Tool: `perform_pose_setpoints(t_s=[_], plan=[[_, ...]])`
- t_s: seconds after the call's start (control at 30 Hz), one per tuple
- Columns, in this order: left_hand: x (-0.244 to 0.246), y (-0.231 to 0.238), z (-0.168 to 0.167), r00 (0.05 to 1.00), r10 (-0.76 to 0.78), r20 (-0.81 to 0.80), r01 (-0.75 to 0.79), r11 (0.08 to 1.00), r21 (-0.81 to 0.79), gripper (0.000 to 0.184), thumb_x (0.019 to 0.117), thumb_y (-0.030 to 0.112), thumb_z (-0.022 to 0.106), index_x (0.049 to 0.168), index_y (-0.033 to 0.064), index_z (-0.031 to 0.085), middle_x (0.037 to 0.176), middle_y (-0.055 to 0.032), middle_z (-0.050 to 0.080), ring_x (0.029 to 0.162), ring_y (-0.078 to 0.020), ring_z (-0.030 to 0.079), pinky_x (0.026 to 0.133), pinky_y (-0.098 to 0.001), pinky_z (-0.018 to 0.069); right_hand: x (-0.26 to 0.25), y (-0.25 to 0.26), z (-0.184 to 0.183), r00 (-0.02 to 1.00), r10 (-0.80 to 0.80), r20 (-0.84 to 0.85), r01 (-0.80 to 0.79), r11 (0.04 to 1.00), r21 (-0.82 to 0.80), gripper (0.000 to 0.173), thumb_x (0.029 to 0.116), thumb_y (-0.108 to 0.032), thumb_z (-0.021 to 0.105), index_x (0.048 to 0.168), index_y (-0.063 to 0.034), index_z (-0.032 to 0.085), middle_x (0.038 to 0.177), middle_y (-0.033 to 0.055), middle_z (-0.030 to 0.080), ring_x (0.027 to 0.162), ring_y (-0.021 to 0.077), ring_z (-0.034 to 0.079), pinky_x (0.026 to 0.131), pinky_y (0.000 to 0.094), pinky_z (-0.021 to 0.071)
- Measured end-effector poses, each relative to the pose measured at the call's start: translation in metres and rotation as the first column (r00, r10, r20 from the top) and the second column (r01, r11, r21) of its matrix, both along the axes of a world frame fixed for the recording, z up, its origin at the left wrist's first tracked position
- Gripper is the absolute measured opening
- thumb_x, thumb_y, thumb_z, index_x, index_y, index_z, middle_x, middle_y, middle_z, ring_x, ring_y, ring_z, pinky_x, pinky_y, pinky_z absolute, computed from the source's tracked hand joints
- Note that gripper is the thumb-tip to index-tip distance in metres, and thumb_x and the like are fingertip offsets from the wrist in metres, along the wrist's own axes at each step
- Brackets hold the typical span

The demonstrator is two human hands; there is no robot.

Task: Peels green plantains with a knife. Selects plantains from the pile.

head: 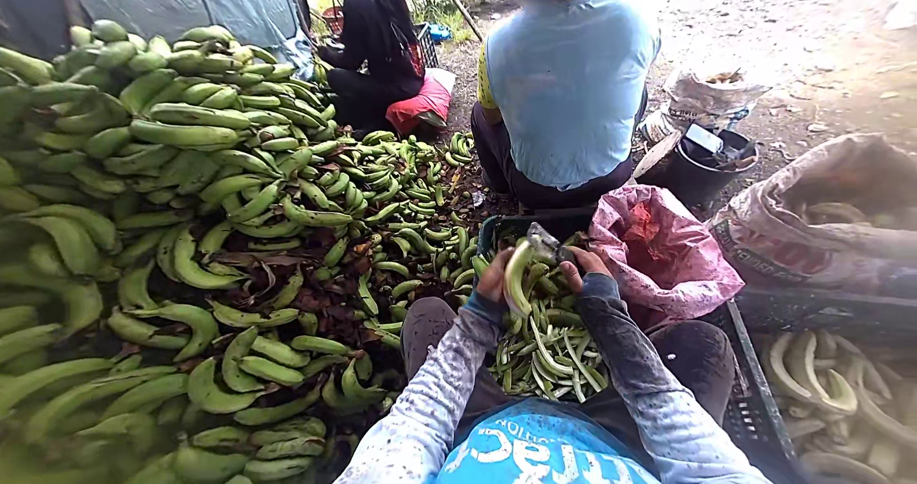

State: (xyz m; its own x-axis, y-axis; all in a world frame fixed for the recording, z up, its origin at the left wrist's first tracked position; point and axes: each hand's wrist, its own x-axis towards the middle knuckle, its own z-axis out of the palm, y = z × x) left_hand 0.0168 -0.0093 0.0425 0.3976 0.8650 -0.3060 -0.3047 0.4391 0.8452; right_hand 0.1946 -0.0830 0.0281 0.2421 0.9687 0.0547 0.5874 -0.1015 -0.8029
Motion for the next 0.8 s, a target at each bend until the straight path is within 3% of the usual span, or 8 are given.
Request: perform_pose_setpoints(t_s=[0.07, 0.2, 0.3, 0.37, 0.47, 0.57, 0.67, 0.8], plan=[[-0.012, 0.012, -0.01, 0.997, -0.075, -0.012, 0.075, 0.996, 0.049, 0.03, 0.1107, 0.021, 0.033, 0.113, 0.0055, 0.058, 0.081, -0.0023, 0.065, 0.068, -0.0083, 0.063, 0.063, -0.0249, 0.0549, -0.008, -0.017, -0.015, 0.981, 0.089, 0.17, -0.127, 0.965, 0.228, 0.056, 0.0971, -0.049, 0.059, 0.13, -0.0049, 0.069, 0.115, 0.0272, 0.069, 0.108, 0.047, 0.066, 0.095, 0.067, 0.0477], [0.003, 0.019, 0.004, 0.988, -0.146, 0.043, 0.151, 0.975, -0.16, 0.038, 0.1103, 0.029, 0.029, 0.096, 0.0094, 0.058, 0.066, -0.0025, 0.061, 0.048, -0.0087, 0.058, 0.044, -0.0205, 0.0489, -0.006, -0.03, -0.024, 0.935, 0.136, 0.327, -0.244, 0.917, 0.317, 0.051, 0.0944, -0.052, 0.063, 0.125, -0.0131, 0.074, 0.109, 0.0215, 0.072, 0.101, 0.0423, 0.068, 0.09, 0.0628, 0.0489], [0.014, 0.009, -0.008, 0.986, -0.104, 0.128, 0.113, 0.991, -0.065, 0.032, 0.1094, 0.031, 0.035, 0.103, 0.0121, 0.06, 0.073, 0.0007, 0.065, 0.059, -0.0051, 0.062, 0.054, -0.0198, 0.0531, 0.003, -0.014, -0.047, 0.922, -0.01, 0.388, -0.159, 0.902, 0.402, 0.056, 0.0916, -0.063, 0.059, 0.123, -0.0197, 0.075, 0.102, 0.0166, 0.071, 0.093, 0.0367, 0.068, 0.082, 0.0593, 0.052], [0.015, -0.002, -0.017, 0.985, -0.087, 0.147, 0.072, 0.992, 0.103, 0.027, 0.1082, 0.034, 0.041, 0.111, 0.0176, 0.064, 0.087, 0.0045, 0.069, 0.076, -0.0031, 0.066, 0.068, -0.0228, 0.0576, 0.003, -0.011, -0.035, 0.94, -0.077, 0.333, -0.049, 0.934, 0.353, 0.054, 0.0917, -0.056, 0.065, 0.128, -0.0156, 0.073, 0.109, 0.022, 0.069, 0.1, 0.0422, 0.066, 0.088, 0.0635, 0.0498], [0.025, -0.02, -0.009, 0.995, 0.02, 0.094, -0.029, 0.995, 0.093, 0.033, 0.1118, 0.029, 0.034, 0.11, 0.0121, 0.063, 0.084, 0.0017, 0.068, 0.072, -0.005, 0.066, 0.067, -0.0239, 0.0569, 0.003, -0.005, -0.013, 0.967, -0.196, 0.163, 0.164, 0.967, 0.193, 0.052, 0.0961, -0.042, 0.065, 0.136, -0.0093, 0.066, 0.122, 0.0297, 0.065, 0.114, 0.05, 0.062, 0.097, 0.0675, 0.0451], [0.022, -0.031, -0.012, 0.986, -0.035, 0.161, 0.025, 0.998, 0.064, 0.039, 0.1117, 0.023, 0.028, 0.11, 0.0097, 0.064, 0.084, -0.0002, 0.071, 0.07, -0.0057, 0.068, 0.066, -0.0229, 0.0584, 0.022, 0.009, -0.01, 0.94, -0.312, -0.14, 0.308, 0.95, -0.053, 0.051, 0.1058, -0.034, 0.051, 0.145, -0.0017, 0.054, 0.141, 0.0296, 0.057, 0.136, 0.0446, 0.05, 0.116, 0.0606, 0.0338], [0.014, -0.025, -0.027, 0.97, -0.028, 0.243, 0.032, 0.999, -0.012, 0.044, 0.1109, 0.027, 0.023, 0.102, 0.0077, 0.062, 0.07, -0.0028, 0.065, 0.051, -0.0076, 0.058, 0.048, -0.0198, 0.05, 0.044, 0.013, -0.037, 0.925, -0.279, -0.259, 0.298, 0.954, 0.037, 0.054, 0.105, -0.034, 0.047, 0.141, 0.0058, 0.055, 0.138, 0.0321, 0.057, 0.135, 0.0435, 0.051, 0.117, 0.0558, 0.0342], [-0.001, -0.008, -0.033, 0.991, 0.134, -0.021, -0.136, 0.976, -0.17, 0.038, 0.1105, 0.04, 0.036, 0.116, 0.01, 0.06, 0.082, -0.0056, 0.064, 0.063, -0.0141, 0.061, 0.055, -0.029, 0.0528, 0.066, 0.002, -0.035, 0.904, -0.281, -0.323, 0.314, 0.948, 0.053, 0.045, 0.1056, -0.021, 0.048, 0.135, 0.0128, 0.056, 0.128, 0.0349, 0.061, 0.121, 0.0363, 0.06, 0.11, 0.0449, 0.0437]])
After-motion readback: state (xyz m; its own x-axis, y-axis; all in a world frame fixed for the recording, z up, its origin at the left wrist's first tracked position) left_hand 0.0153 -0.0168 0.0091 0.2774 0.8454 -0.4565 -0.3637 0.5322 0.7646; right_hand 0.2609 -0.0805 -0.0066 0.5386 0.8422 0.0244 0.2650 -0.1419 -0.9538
